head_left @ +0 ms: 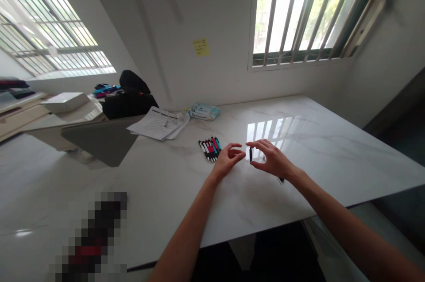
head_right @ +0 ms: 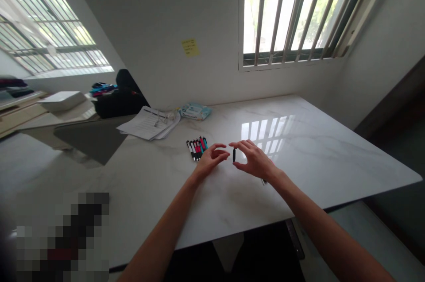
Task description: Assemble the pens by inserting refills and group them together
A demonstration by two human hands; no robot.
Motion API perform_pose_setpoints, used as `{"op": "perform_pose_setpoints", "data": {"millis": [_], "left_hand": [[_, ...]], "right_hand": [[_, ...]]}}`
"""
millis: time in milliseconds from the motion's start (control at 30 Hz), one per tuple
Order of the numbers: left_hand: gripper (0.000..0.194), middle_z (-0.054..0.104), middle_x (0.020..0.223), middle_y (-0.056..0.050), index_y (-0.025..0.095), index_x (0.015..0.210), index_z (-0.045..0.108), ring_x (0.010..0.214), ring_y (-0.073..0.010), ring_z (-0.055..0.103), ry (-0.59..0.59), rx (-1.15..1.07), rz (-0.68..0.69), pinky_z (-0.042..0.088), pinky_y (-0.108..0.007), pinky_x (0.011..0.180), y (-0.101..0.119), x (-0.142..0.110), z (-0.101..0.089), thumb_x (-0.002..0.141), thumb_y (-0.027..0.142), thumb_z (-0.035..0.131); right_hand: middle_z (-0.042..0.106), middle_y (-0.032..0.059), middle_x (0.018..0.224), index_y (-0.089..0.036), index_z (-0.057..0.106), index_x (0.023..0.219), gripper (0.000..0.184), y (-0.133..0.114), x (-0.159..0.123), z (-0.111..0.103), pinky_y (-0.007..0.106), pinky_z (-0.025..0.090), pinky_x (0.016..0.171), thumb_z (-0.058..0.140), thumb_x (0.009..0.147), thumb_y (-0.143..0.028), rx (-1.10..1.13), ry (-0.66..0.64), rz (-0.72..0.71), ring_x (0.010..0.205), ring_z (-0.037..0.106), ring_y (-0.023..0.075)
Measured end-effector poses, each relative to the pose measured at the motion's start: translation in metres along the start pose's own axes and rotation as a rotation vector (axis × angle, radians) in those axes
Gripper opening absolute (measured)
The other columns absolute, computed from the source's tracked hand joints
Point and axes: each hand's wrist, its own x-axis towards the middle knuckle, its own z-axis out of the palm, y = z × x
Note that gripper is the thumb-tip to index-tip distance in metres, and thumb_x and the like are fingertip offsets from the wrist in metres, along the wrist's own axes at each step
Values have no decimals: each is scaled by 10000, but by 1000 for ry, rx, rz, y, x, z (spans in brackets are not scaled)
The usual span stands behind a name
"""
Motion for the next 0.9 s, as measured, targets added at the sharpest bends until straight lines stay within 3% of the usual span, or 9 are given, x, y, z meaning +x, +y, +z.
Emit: {"op": "perform_pose_setpoints", "data": {"millis": [200,267,400,567,633,700,767,900], "left_hand": [[451,779,897,-84,174,1065,668,810,-202,737,-37,-57,-15,558,-317,780,-6,-1,6,716,380,865],[414,772,858,-75,166,1017,677,775,-188,728,-13,-46,-2,553,-303,758,-8,2,5,712,373,865],[343,757,827,-68,164,944,691,748,-176,713,81,12,31,555,-296,739,-12,6,2,713,357,854],[269,750,861,-71,179,957,734,759,-173,698,132,118,73,548,-280,701,-14,9,-1,751,340,802],[256,748,868,-72,183,960,745,754,-172,694,150,155,88,543,-273,679,-14,9,-1,763,341,786],[251,749,875,-73,187,963,756,752,-171,692,165,193,106,541,-267,669,-13,8,-2,775,351,774],[252,752,882,-68,193,978,767,749,-168,689,173,246,131,536,-263,665,-13,7,-2,790,361,761],[231,758,864,-38,207,987,769,719,-153,673,192,373,182,527,-262,686,-15,6,-2,802,343,752]], "right_hand": [[678,75,1264,-310,557,1400,529,-9,7,16,442,518,1001,704,894,-260,58,-14,-44,1194,606,279],[700,74,1245,-292,599,1358,471,2,6,11,417,526,980,704,899,-265,90,-38,-4,1159,637,262],[771,47,992,-252,729,1143,234,33,2,-8,347,550,816,644,925,-247,77,-126,184,859,714,204],[775,51,1004,-249,760,1076,234,56,-2,-18,324,529,775,724,845,-267,20,-232,228,888,705,223],[772,48,904,-236,777,1012,182,59,-1,-15,320,520,746,686,854,-225,7,-267,242,813,696,211],[754,37,803,-225,780,966,167,62,3,-11,317,518,713,643,873,-210,28,-234,271,724,674,189],[751,33,793,-218,770,963,150,64,10,-5,327,538,724,651,882,-260,131,-112,304,710,672,181],[776,53,908,-201,738,967,281,63,26,16,375,593,867,801,773,-395,590,133,336,858,732,209]]}}
